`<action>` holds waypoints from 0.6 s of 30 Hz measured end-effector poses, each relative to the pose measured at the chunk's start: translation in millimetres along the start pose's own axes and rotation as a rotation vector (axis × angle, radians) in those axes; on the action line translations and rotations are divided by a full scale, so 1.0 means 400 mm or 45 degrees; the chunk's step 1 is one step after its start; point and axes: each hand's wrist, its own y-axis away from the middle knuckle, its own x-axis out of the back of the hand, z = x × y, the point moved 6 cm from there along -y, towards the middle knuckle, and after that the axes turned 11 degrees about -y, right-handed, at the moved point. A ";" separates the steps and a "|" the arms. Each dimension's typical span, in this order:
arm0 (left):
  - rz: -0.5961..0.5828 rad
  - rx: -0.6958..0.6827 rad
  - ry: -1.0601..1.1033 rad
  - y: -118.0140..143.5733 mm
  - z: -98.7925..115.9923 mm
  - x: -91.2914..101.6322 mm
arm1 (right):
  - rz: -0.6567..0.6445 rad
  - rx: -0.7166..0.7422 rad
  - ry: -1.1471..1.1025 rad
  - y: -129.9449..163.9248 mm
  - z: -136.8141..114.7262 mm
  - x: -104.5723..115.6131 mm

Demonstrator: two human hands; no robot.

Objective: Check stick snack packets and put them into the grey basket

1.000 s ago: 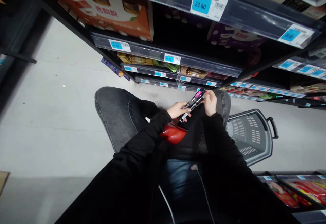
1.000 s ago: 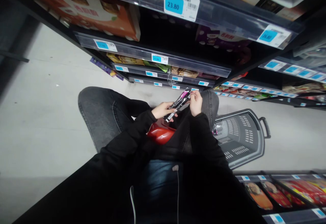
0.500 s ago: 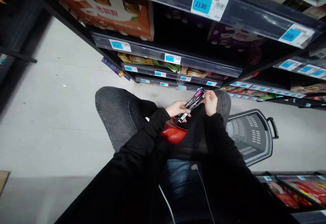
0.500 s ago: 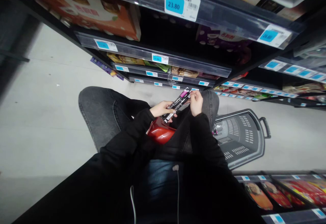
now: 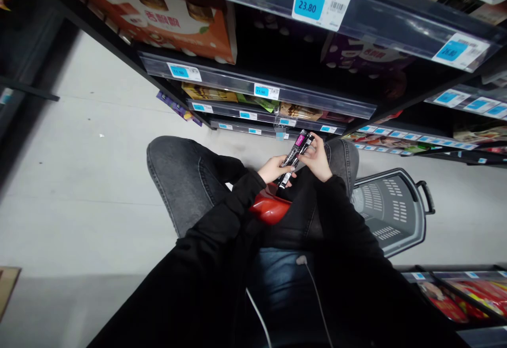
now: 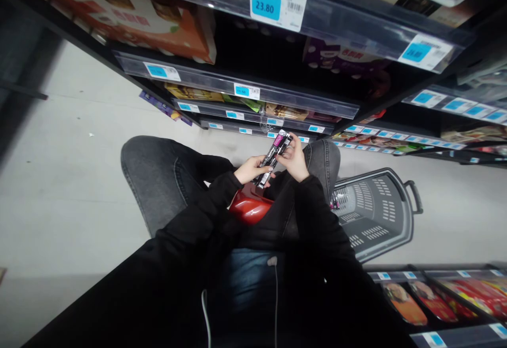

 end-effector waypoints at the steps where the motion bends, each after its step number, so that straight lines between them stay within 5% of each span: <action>1: -0.002 -0.008 0.003 -0.001 0.000 0.000 | 0.002 -0.002 -0.002 0.000 0.000 0.001; 18: -0.109 -0.025 -0.100 -0.009 -0.017 -0.012 | 0.416 -0.012 0.017 -0.005 -0.008 0.062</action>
